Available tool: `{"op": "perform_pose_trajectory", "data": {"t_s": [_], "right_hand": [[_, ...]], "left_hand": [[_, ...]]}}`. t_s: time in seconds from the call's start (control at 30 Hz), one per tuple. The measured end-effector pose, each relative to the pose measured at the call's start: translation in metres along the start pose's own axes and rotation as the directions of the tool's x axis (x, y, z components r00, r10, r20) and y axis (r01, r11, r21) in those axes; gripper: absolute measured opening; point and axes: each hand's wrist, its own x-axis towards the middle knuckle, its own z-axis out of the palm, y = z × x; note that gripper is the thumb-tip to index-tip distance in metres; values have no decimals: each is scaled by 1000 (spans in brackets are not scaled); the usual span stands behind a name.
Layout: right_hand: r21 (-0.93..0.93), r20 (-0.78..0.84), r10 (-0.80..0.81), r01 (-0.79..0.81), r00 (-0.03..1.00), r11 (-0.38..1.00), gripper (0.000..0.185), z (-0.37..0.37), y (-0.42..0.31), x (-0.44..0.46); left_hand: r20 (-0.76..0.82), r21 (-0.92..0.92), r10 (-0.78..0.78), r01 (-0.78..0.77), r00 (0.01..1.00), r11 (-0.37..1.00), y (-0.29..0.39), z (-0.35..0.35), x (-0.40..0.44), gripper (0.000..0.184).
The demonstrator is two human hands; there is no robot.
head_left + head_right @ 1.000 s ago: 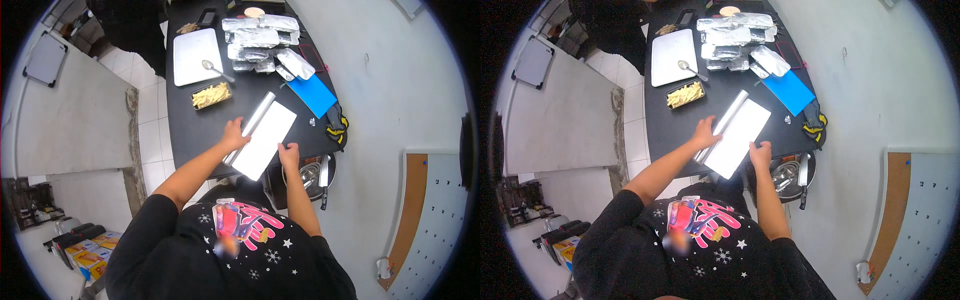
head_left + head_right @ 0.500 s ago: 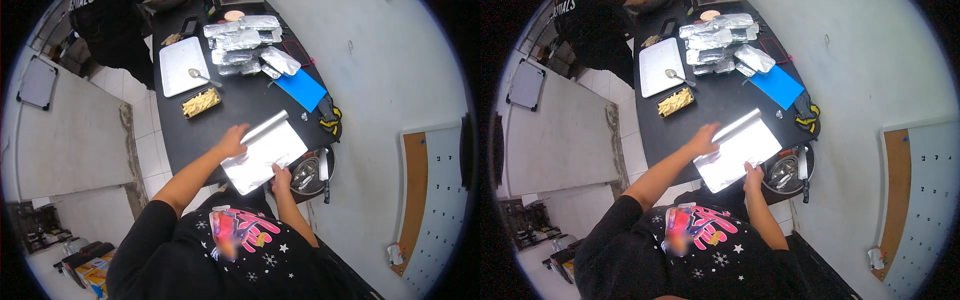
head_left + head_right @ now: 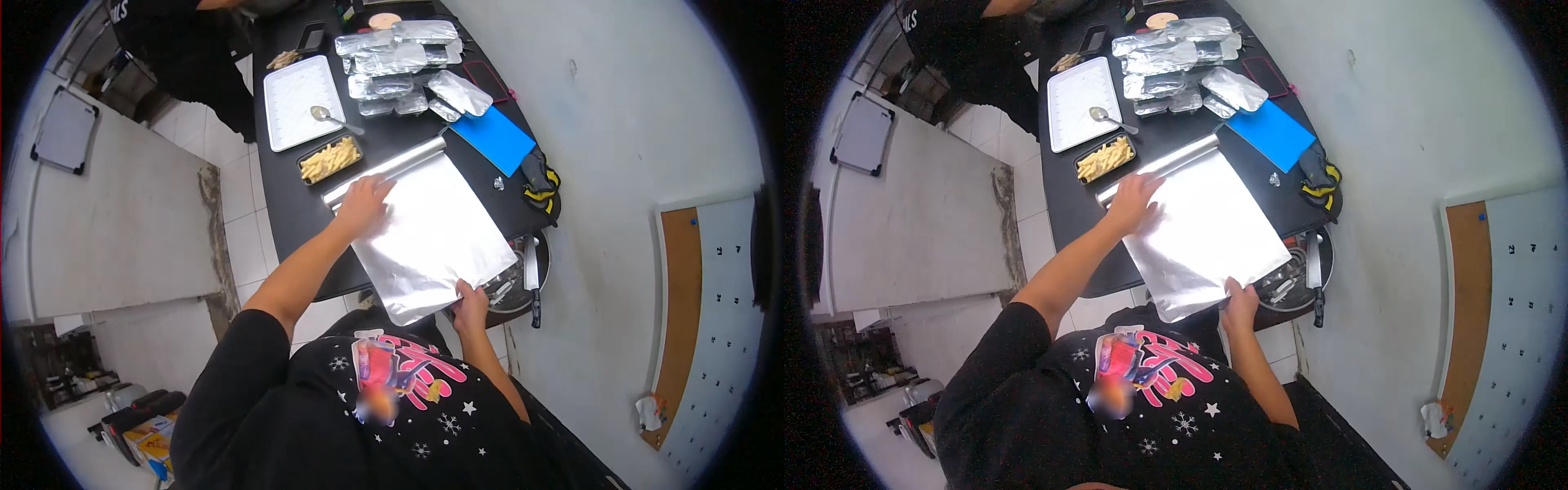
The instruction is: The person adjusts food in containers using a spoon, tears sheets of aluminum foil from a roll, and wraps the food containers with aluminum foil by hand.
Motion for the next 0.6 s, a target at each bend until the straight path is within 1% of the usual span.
{"op": "perform_pose_trajectory", "data": {"t_s": [0.03, 0.13, 0.17, 0.23, 0.27, 0.33, 0.37, 0.47, 0.5, 0.6], "right_hand": [[-39, 9, -6, 6, 1000, 999, 24, 0, -3, -6], [-36, 11, 37, -37, 999, 999, 22, 5, -23, -28], [-13, 4, 14, -14, 1000, 1000, 21, 5, -28, -30], [54, 59, -4, 1, 998, 999, 19, 5, -33, -29], [84, 89, -12, 5, 996, 996, 18, 3, -36, -28], [77, 139, 10, -20, 990, 997, 15, 5, -37, -26], [88, 156, 23, -37, 987, 995, 15, 4, -39, -26], [95, 229, 38, -61, 973, 994, 16, 23, -59, -50], [90, 253, 39, -64, 967, 994, 17, 24, -63, -58], [2, 423, -39, 41, 905, 999, 21, 24, -75, -73]], "left_hand": [[84, -68, 109, -103, 990, 992, -5, -1, -9, 62], [237, -390, 263, -157, 935, 908, 4, -22, -50, 70], [254, -370, 306, -200, 918, 907, 7, -32, -61, 74], [294, -333, 387, -286, 874, 898, 11, -45, -82, 81], [285, -274, 370, -295, 884, 915, 11, -40, -90, 84], [262, -147, 338, -308, 904, 940, 14, -30, -97, 89], [160, -147, 319, -297, 934, 943, 17, -24, -99, 82], [29, -231, 158, -147, 987, 962, 13, 4, -92, 73], [-117, -269, 205, -230, 972, 935, 7, 7, -88, 55], [-279, -450, 177, -291, 944, 844, 2, 9, -80, 35]]}}
